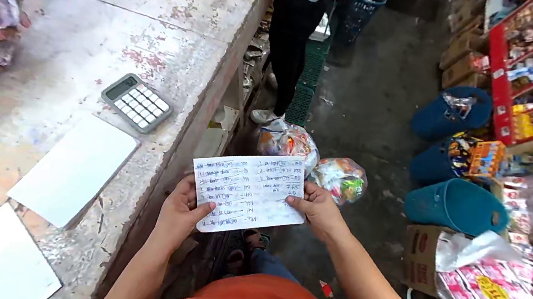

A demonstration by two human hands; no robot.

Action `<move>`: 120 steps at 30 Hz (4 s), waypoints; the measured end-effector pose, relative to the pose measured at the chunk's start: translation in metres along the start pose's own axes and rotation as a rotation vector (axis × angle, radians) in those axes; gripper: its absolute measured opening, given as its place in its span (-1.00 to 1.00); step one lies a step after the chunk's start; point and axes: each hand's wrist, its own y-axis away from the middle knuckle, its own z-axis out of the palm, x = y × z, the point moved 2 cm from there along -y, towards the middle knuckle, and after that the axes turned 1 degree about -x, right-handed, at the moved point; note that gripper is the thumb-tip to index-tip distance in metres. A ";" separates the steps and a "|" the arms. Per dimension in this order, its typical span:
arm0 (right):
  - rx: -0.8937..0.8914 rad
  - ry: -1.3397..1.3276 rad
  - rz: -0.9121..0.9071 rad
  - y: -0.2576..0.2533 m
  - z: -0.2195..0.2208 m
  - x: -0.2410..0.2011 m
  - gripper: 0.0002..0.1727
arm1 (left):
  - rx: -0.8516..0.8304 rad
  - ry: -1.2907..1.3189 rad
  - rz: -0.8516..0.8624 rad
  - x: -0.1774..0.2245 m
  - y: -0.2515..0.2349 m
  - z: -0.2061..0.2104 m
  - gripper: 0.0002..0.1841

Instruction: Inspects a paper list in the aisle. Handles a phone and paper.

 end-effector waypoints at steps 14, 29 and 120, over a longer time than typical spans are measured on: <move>0.323 -0.106 -0.025 0.048 -0.054 0.028 -0.71 | 0.090 -0.069 0.055 -0.012 -0.009 0.020 -0.61; 0.307 -0.159 -0.238 0.040 -0.218 0.064 -0.72 | 0.133 0.025 0.385 -0.039 -0.038 0.197 -0.88; -0.759 -0.092 0.228 -0.757 -0.836 -0.384 -0.61 | 0.142 0.534 -0.238 0.019 -0.882 0.879 -0.65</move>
